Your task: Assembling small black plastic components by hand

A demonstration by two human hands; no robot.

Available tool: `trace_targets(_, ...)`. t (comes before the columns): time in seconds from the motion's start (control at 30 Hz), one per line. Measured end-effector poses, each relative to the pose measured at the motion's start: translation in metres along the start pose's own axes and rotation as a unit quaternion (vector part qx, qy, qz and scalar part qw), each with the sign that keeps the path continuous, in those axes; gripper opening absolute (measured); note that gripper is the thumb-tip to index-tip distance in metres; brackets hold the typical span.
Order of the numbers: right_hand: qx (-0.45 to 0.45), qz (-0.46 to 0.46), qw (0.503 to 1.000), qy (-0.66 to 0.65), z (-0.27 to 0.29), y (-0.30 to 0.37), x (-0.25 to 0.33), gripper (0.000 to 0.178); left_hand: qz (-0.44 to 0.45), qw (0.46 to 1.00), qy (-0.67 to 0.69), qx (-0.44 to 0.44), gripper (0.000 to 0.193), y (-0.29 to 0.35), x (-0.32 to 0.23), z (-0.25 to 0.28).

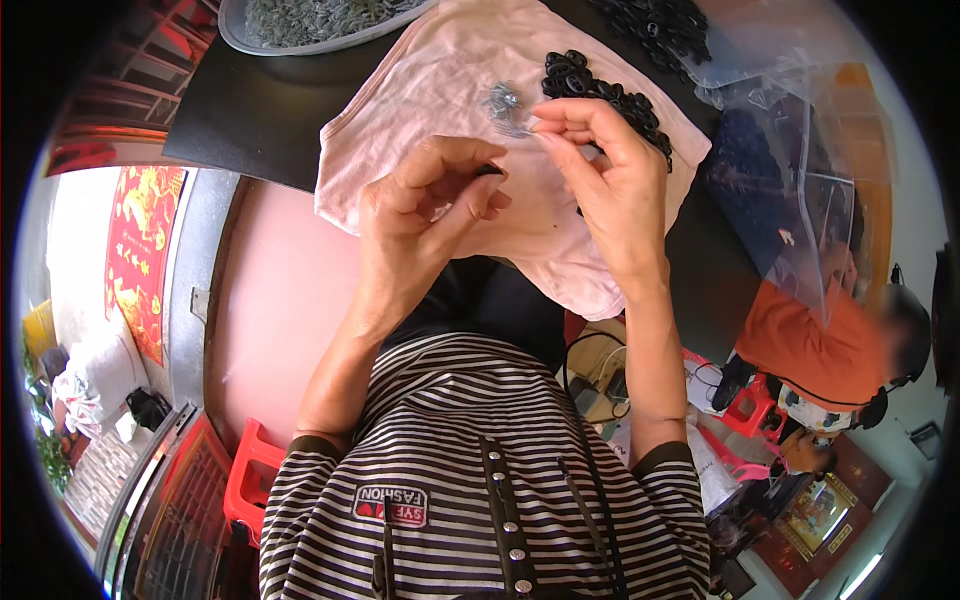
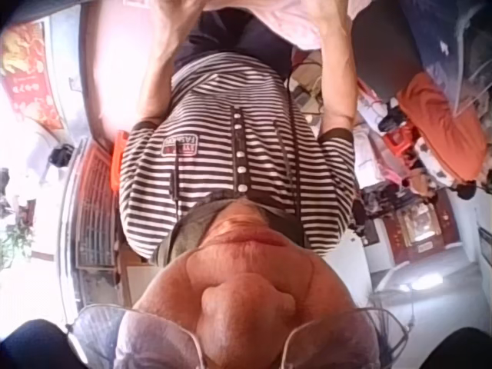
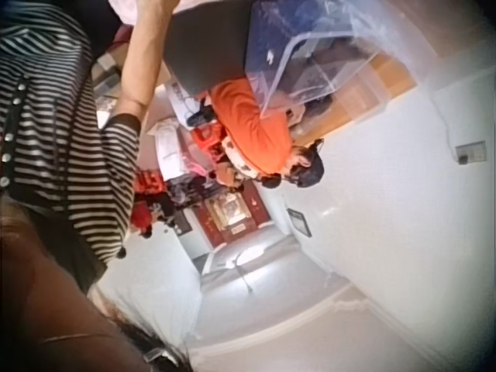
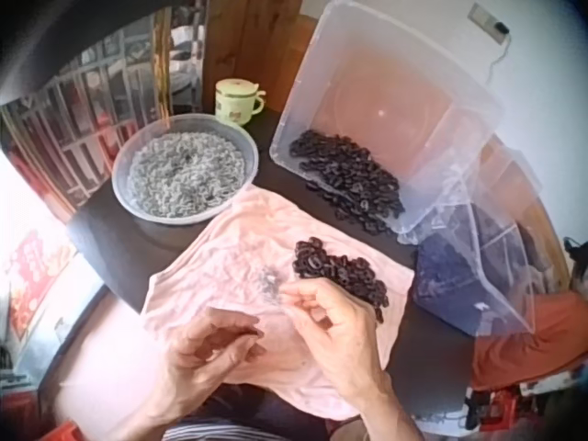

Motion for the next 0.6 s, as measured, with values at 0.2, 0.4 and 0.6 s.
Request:
trace_targets(0.2,-0.008,-0.139,0.974,-0.181,0.002,0.004,-0.005,0.014,0.007,0.999,-0.033,0.0,0.018,-0.006,0.0,0.004)
trace_targets(0.4,0.017,-0.118,0.971,-0.208,-0.002,0.007,0.0,0.014,-0.022,0.997,-0.059,-0.046,0.014,-0.011,-0.005,-0.003)
trace_targets(0.6,0.004,-0.119,0.965,-0.235,-0.005,0.011,0.005,0.012,-0.031,0.993,-0.103,-0.057,0.01,-0.013,-0.008,-0.003)
Point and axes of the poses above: each hand's wrist, its own y-axis away from the middle knuckle, its own z-axis out of the back of the hand, x = y × z, the point moved 5 cm from there along -y, towards the middle knuckle, and after that the axes turned 9 degrees about -y, right-handed, at the moved point
